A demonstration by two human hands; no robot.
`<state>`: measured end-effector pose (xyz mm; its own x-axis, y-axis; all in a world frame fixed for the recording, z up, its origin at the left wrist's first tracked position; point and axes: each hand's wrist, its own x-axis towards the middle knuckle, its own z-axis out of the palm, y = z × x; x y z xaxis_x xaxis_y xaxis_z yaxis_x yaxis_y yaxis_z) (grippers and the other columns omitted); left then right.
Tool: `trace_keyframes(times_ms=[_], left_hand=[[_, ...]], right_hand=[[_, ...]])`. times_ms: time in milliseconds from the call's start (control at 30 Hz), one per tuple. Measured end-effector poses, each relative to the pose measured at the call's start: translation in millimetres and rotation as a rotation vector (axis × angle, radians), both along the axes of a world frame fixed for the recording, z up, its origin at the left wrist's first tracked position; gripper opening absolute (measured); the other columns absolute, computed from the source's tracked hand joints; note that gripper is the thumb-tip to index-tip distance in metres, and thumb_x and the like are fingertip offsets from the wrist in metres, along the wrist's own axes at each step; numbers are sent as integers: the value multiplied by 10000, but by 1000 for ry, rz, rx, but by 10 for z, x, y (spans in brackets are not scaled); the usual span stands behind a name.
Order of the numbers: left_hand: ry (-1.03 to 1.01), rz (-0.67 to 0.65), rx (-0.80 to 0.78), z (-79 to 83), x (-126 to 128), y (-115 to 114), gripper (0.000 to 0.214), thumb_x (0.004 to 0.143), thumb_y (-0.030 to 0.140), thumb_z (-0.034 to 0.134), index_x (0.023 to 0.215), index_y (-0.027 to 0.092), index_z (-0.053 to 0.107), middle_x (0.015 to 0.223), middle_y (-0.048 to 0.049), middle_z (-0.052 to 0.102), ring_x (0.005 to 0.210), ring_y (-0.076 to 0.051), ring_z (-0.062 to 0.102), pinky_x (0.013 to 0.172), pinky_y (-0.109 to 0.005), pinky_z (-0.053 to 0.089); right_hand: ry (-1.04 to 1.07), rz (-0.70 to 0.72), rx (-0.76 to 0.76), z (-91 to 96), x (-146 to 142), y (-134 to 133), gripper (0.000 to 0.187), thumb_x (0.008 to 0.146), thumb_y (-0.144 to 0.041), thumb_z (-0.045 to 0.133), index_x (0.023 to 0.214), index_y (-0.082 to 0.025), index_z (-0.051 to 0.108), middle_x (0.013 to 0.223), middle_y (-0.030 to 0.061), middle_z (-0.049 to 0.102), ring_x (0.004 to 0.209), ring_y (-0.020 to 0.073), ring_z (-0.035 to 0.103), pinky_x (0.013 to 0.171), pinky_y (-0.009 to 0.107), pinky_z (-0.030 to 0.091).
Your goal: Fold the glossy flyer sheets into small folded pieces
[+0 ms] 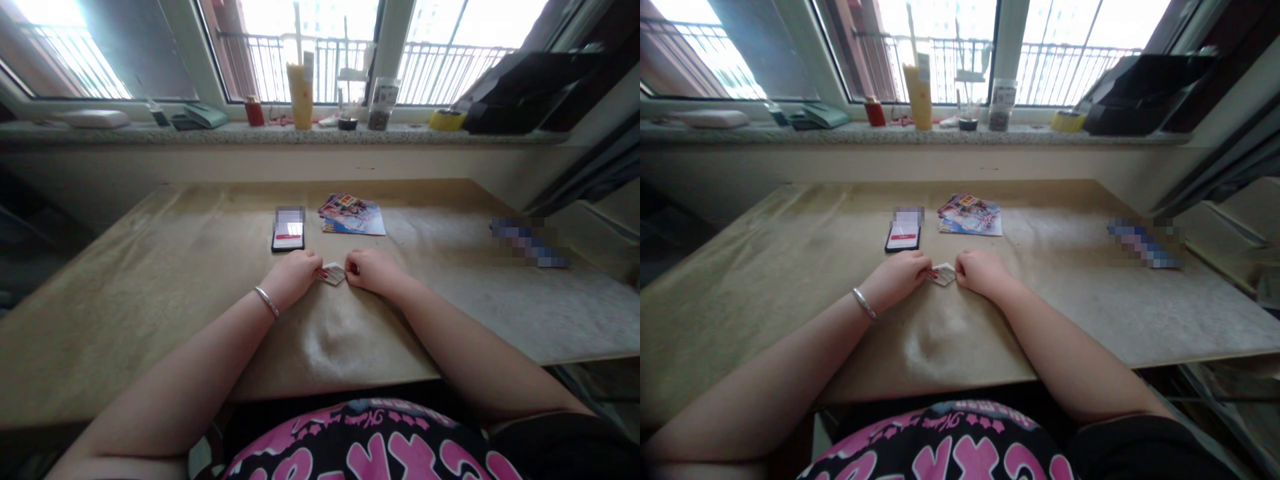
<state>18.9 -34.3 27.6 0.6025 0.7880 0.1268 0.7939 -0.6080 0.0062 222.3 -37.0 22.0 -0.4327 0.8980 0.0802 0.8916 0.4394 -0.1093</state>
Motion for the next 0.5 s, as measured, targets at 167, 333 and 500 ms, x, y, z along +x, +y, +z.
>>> trace_keyframes(times_ms=[167, 333, 500], left_hand=[[-15, -3, -22, -14, -8, 24, 186, 876, 168, 477, 811, 163, 651, 822, -58, 617, 806, -185, 588, 699, -275, 430], [-40, 8, -40, -9, -20, 26, 204, 876, 179, 477, 811, 162, 671, 818, -57, 618, 806, -179, 589, 704, -269, 432], [-70, 1, -21, -14, -30, 11, 208, 856, 161, 494, 811, 174, 696, 828, -64, 619, 808, -184, 589, 711, -276, 437]], right_hand=[[-21, 16, -28, 17, 5, 16, 167, 788, -260, 513, 812, -216, 672, 894, 39, 704, 748, 178, 620, 591, 253, 370], [150, -21, -191, -15, 149, 78, 121, 752, -224, 559, 783, -209, 675, 797, 15, 695, 692, 140, 592, 585, 222, 376], [286, 35, -187, -58, 217, 106, 108, 744, -190, 572, 795, -198, 668, 729, 1, 662, 642, 118, 559, 576, 209, 370]])
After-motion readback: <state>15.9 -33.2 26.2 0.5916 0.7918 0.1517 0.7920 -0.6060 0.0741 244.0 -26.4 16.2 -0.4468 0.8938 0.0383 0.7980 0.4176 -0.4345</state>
